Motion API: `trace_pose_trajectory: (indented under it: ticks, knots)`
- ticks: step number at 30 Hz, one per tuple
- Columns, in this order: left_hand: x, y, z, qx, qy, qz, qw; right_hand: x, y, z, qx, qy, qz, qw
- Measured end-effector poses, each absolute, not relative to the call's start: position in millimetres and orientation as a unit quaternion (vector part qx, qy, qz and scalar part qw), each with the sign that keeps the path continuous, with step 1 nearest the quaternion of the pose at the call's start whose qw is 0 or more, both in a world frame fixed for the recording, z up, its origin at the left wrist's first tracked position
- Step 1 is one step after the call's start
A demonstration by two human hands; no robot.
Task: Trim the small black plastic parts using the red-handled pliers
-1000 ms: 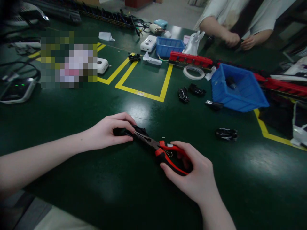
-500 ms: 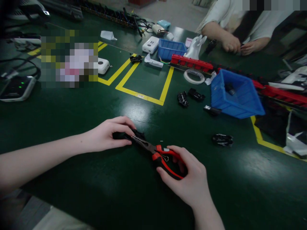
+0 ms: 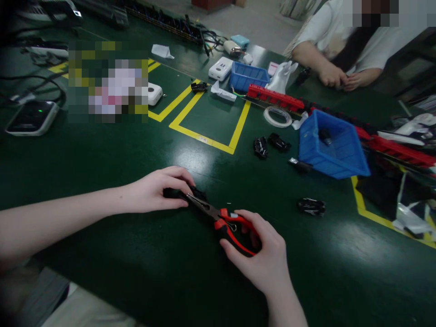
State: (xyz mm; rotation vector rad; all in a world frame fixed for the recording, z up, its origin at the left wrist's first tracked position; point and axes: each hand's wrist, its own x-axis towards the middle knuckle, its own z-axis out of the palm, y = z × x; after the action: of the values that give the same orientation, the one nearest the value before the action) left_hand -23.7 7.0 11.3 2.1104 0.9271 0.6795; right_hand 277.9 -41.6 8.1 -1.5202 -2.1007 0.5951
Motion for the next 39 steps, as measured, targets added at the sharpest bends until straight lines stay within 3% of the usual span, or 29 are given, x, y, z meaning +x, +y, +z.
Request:
trace_pose_trajectory:
  ticks: [19,39]
  knots:
    - [-25.5,8.1,9.8,0.836,0.346,0.264,0.333,280.8,-35.2,10.7,-0.52,-0.804,0.19,0.215]
    - [-28.7,15.0,4.6,0.853,0.319,0.287,0.296,277.6,-34.2,13.8,-0.522,-0.795,0.183,0.251]
